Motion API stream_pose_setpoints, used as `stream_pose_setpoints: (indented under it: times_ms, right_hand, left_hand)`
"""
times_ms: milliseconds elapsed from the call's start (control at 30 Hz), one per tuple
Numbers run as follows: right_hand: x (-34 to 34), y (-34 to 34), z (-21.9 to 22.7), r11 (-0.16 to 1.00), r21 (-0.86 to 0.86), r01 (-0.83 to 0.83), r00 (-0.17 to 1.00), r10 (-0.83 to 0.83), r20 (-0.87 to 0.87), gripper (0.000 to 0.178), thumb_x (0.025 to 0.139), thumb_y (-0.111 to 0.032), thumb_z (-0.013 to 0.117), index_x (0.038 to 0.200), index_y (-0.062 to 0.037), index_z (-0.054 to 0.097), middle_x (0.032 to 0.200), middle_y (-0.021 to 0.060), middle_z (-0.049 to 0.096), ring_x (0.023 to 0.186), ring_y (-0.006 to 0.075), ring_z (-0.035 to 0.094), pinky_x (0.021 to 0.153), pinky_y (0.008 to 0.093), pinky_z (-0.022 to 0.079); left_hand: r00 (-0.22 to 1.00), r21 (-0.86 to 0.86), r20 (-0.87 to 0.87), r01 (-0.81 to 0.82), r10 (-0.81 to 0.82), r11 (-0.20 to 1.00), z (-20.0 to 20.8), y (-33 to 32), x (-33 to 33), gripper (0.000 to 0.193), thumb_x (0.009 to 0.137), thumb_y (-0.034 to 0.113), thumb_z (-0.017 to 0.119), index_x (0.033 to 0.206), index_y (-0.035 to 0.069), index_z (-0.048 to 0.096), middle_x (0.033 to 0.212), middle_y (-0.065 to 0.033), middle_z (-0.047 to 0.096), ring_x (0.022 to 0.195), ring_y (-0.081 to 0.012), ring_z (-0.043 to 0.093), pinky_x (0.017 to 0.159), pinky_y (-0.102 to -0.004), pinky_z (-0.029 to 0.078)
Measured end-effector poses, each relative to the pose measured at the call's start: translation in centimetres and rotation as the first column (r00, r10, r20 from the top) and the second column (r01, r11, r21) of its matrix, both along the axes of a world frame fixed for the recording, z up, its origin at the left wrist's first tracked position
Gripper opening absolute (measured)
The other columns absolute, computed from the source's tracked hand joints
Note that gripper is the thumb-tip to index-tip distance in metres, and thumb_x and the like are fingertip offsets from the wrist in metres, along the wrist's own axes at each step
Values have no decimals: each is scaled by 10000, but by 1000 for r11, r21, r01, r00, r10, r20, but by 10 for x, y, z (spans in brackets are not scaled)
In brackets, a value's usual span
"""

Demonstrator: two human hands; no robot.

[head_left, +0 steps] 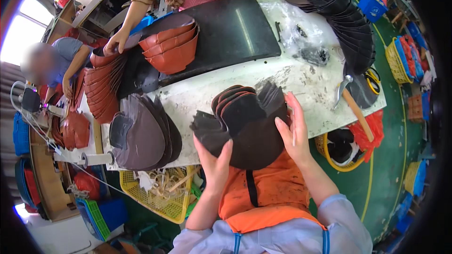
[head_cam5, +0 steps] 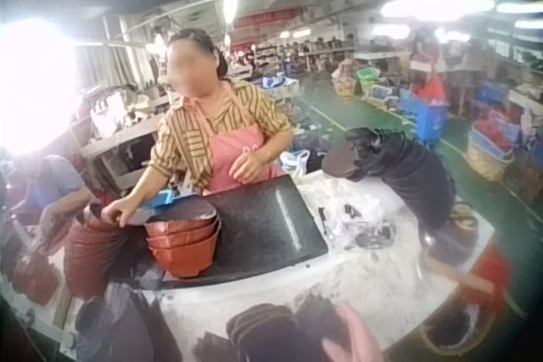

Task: Assembling shoe uppers by applying adhesive strips and joining leather/synthetic components.

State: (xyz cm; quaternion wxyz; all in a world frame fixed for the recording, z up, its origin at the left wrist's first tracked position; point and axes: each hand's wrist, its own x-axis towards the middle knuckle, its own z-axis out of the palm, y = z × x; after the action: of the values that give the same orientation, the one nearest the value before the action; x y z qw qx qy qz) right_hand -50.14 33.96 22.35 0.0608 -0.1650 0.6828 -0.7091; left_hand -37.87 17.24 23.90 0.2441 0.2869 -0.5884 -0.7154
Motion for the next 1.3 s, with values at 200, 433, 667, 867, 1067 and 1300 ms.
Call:
stream_pose_setpoints:
  times_ms: [200, 433, 667, 867, 1067, 1300]
  right_hand:
    - [-14, 11, 27, 956, 289, 55, 921, 63, -385, 400, 997, -8, 581, 1390, 51, 534, 1200, 179, 649, 1109, 292, 640, 984, 370, 494]
    - [-28, -25, 47, 925, 306, -224, 849, 339, -406, 158, 930, -58, 688, 1083, -17, 696, 947, 139, 679, 838, 278, 673, 742, 347, 537]
    - [-27, -36, 31, 884, 453, -112, 735, 381, -562, 104, 861, -55, 732, 947, -25, 680, 952, 130, 690, 946, 323, 670, 833, 408, 554]
    - [-30, -34, 31, 873, 474, -113, 749, 388, -537, 107, 854, -48, 734, 937, -17, 676, 950, 129, 693, 949, 316, 667, 836, 411, 552]
    - [-30, -37, 31, 891, 447, -84, 767, 344, -542, 86, 860, -36, 723, 930, -16, 678, 918, 123, 694, 921, 317, 666, 808, 405, 549]
    - [-34, -25, 44, 948, 277, -155, 966, 205, -161, 76, 939, -69, 670, 944, 2, 696, 863, 118, 697, 875, 256, 690, 760, 346, 539]
  left_hand:
    - [979, -892, 130, 47, 157, 449, 24, -38, -22, 688, 789, -21, 756, 1434, 10, 519, 1470, -184, 485, 1363, -373, 444, 1151, -445, 356]
    - [956, -917, 277, 292, -96, 271, 12, -35, -64, 460, 828, 36, 724, 1281, 2, 653, 1211, -136, 584, 1112, -349, 533, 972, -436, 460]
    - [947, -891, 301, 321, -111, 323, 14, -35, -67, 451, 825, 25, 719, 1270, 11, 647, 1202, -130, 569, 1104, -354, 528, 965, -444, 459]
    - [951, -897, 296, 310, -93, 317, 12, -36, -67, 455, 820, 19, 722, 1268, 21, 645, 1192, -129, 569, 1101, -356, 525, 962, -446, 459]
    - [949, -893, 300, 316, -98, 320, 14, -35, -68, 454, 824, 17, 723, 1271, 23, 643, 1196, -130, 562, 1104, -354, 524, 964, -443, 460]
    - [913, -835, 383, 408, -141, 371, 26, -40, -64, 490, 783, 27, 752, 1257, 27, 627, 1189, -134, 544, 1143, -368, 510, 995, -455, 447]
